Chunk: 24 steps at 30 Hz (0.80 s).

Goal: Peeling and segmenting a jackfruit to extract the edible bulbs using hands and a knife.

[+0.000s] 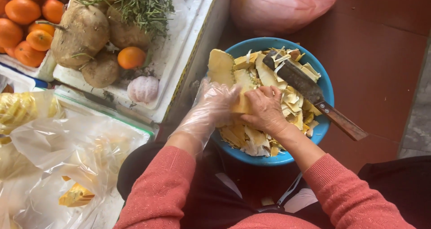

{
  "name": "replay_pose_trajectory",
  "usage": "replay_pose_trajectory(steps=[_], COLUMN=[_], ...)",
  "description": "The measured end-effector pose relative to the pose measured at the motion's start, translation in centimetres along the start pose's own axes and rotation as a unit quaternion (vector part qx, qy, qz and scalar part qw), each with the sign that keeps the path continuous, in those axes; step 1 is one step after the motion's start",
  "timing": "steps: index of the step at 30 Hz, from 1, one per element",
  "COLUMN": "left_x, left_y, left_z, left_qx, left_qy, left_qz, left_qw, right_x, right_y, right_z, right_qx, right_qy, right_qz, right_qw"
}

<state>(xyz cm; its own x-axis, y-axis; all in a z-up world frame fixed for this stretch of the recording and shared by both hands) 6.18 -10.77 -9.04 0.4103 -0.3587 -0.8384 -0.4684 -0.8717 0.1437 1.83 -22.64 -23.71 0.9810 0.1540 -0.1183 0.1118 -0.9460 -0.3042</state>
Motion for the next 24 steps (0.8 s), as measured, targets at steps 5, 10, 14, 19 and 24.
replay_pose_trajectory(steps=[5,10,14,19,24], left_x=[0.3,6.4,3.0,-0.9,-7.1], left_y=[0.3,-1.7,-0.9,-1.5,0.3], left_z=[0.1,4.7,3.7,3.9,2.3], left_qx=[-0.111,0.051,0.037,-0.108,-0.652], left_qy=[0.140,0.149,0.137,0.128,0.192], left_qz=[0.044,0.043,0.025,-0.008,0.255], left_qw=[0.983,0.987,0.990,0.986,0.688], right_x=[-5.4,-9.6,-8.7,-8.4,-9.0], right_y=[1.3,1.3,-0.7,-1.7,-1.1], right_z=[-5.7,3.9,5.7,-1.6,-11.1], right_qx=[0.218,0.633,0.692,0.686,0.640], right_qy=[-0.032,-0.098,-0.095,-0.045,0.037], right_qz=[0.137,0.248,0.251,0.211,0.064], right_qw=[0.966,0.727,0.670,0.695,0.765])
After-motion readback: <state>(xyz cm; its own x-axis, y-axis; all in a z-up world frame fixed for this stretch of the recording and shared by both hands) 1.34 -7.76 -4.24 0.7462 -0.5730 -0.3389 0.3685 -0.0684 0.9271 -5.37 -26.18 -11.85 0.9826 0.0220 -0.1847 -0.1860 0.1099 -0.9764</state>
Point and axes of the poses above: each hand's wrist, its own x-axis towards the middle knuckle, its own z-axis out of the palm, y = z × x, the point moved 9 cm from there along x, towards the middle knuckle, and after that the axes turned 11 degrees about -y, right-handed, at the moved point
